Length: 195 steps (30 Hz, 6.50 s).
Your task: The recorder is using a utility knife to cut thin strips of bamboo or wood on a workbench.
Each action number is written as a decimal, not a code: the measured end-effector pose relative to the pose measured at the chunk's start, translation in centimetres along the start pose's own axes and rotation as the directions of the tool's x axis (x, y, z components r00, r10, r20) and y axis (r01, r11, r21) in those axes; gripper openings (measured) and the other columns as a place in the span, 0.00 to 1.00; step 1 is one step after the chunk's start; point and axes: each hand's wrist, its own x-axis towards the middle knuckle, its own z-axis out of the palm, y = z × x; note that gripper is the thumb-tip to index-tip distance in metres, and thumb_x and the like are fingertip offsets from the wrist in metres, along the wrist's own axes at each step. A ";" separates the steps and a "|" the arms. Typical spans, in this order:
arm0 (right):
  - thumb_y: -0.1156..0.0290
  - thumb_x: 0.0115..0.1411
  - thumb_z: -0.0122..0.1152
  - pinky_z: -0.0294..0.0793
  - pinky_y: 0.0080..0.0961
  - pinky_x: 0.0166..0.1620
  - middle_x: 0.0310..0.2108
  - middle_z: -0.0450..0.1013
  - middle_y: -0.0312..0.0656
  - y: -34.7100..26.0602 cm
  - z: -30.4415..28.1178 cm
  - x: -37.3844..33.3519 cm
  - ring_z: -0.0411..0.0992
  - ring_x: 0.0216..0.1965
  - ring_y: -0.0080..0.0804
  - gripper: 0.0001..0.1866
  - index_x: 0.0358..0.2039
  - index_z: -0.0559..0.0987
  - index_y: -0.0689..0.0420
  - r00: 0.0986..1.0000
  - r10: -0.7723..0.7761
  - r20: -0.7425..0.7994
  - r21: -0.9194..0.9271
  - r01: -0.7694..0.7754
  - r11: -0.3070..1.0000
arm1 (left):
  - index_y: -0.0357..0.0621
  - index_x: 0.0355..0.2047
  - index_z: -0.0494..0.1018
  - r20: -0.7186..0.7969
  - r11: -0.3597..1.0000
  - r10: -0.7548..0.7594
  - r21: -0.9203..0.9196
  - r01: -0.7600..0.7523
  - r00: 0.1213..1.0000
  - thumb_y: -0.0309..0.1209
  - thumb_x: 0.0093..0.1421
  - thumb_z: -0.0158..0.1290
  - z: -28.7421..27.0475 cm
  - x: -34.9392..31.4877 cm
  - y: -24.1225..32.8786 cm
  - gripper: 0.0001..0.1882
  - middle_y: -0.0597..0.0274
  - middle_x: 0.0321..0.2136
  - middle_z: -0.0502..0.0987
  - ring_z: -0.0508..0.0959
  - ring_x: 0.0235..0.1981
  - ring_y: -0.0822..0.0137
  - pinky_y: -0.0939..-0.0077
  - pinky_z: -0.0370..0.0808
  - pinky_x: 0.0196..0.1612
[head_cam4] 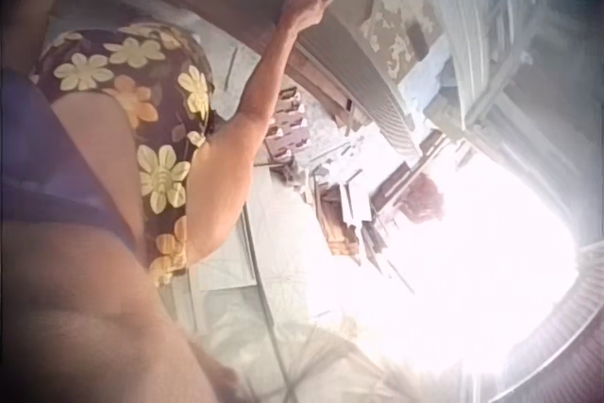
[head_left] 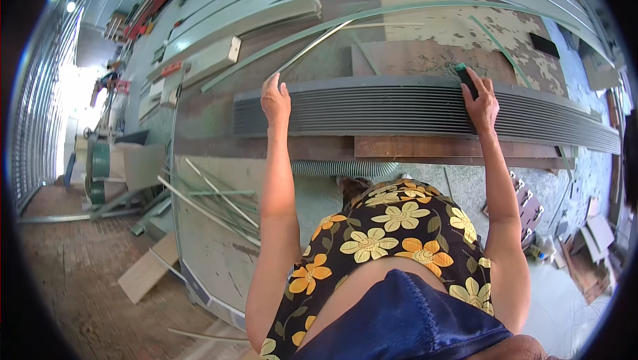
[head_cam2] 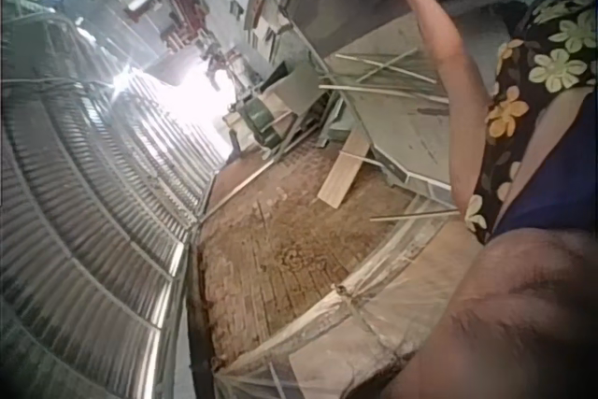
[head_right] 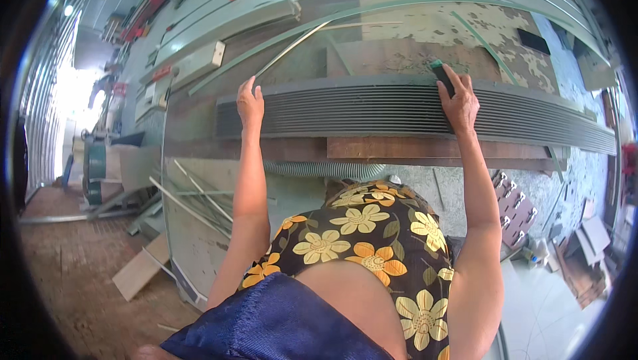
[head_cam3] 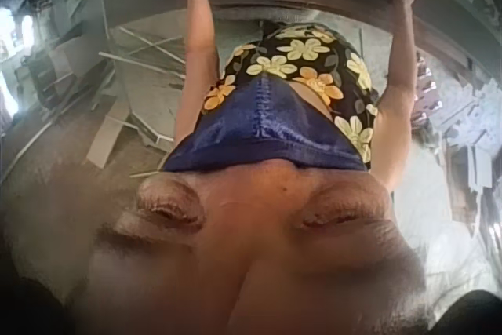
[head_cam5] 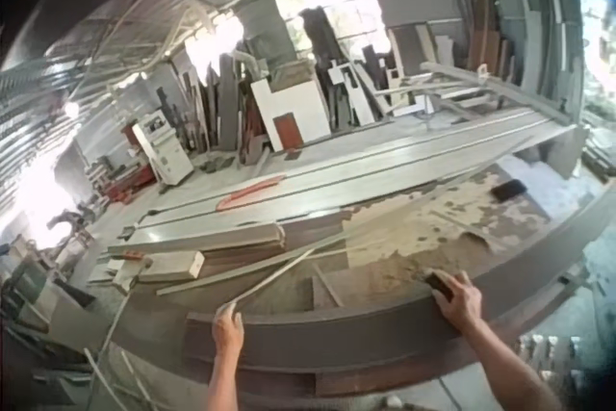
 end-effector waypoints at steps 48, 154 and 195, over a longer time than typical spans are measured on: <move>0.67 0.55 0.66 0.78 0.36 0.35 0.33 0.75 0.43 -11.3 -1.6 -7.6 0.76 0.31 0.44 0.26 0.57 0.76 0.46 0.842 -0.433 0.323 0.538 0.213 0.816 | 0.37 0.36 0.76 0.801 0.378 -0.039 -0.541 0.751 0.597 0.33 0.71 0.43 -7.0 -16.4 13.9 0.14 0.76 0.13 0.60 0.57 0.15 0.84 0.84 0.52 0.17; 0.63 0.56 0.65 0.75 0.37 0.51 0.45 0.78 0.52 -8.7 1.3 0.0 0.77 0.46 0.47 0.23 0.53 0.79 0.50 0.717 -0.471 0.513 0.507 0.189 0.841 | 0.31 0.43 0.77 0.481 0.832 -0.142 -0.416 0.368 0.865 0.31 0.65 0.54 -11.3 -18.0 10.7 0.14 0.59 0.20 0.68 0.66 0.22 0.75 0.76 0.68 0.28; 0.69 0.58 0.64 0.74 0.24 0.33 0.25 0.70 0.34 -17.8 -2.3 -0.9 0.71 0.25 0.27 0.15 0.43 0.72 0.60 0.931 -0.131 0.342 0.800 -0.214 0.561 | 0.44 0.68 0.56 -0.020 0.788 -0.206 -0.596 0.154 0.978 0.31 0.61 0.57 -14.9 -15.4 14.5 0.36 0.53 0.60 0.67 0.70 0.57 0.56 0.60 0.68 0.56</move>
